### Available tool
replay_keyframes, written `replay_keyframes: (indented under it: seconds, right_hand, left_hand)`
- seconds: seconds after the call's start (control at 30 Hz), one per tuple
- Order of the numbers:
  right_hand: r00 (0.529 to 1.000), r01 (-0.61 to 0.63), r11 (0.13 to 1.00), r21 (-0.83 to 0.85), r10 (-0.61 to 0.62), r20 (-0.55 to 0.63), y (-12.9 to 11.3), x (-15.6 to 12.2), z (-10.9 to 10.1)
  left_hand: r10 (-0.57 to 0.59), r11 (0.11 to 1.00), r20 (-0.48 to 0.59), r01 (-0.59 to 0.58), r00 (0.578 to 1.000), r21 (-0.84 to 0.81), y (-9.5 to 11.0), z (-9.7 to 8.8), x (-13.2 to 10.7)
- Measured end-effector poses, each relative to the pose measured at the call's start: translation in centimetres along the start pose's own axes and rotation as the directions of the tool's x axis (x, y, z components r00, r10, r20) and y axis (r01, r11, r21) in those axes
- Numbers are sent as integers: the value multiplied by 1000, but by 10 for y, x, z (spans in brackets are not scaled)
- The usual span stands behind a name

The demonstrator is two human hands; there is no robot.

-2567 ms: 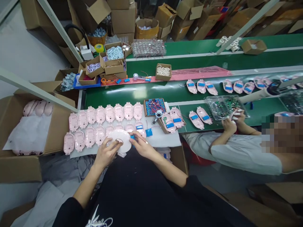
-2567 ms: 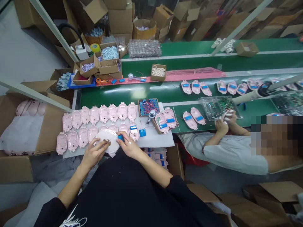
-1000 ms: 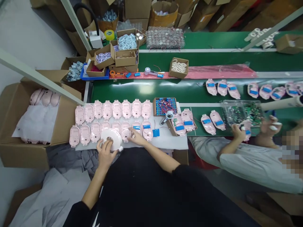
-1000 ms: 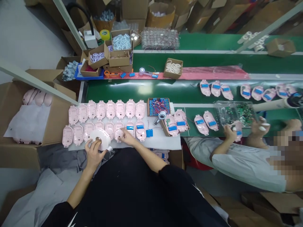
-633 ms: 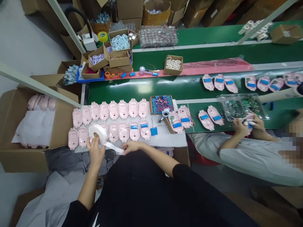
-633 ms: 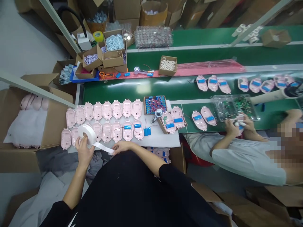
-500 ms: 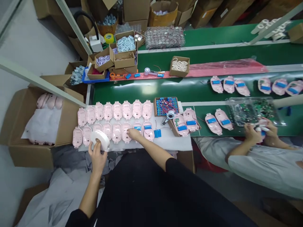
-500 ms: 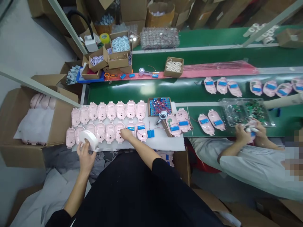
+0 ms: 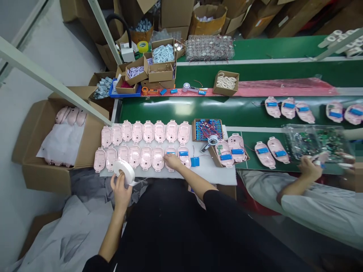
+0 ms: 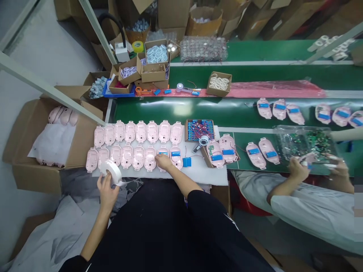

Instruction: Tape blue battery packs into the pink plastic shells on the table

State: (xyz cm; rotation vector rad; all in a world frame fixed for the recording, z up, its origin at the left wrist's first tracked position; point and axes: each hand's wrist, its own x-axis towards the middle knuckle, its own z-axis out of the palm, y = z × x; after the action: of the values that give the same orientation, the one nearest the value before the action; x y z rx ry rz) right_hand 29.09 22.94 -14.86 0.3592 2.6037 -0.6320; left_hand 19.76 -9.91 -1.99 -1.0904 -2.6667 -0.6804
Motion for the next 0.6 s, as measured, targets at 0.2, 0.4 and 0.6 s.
replay_keyframes:
  seconds: [0.2, 0.4, 0.6]
  right_hand:
    - [997, -69, 998, 8, 70, -26, 14, -36, 13]
    - [994, 60, 490, 870, 55, -99, -48, -69, -1]
    - [957, 83, 213, 973, -290, -18, -86, -93, -14]
  left_hand:
    - [73, 994, 75, -66, 994, -83, 13, 14, 18]
    - [249, 964, 102, -237, 963, -122, 49, 30, 38]
    - [317, 938, 49, -306, 947, -165, 56, 43, 66]
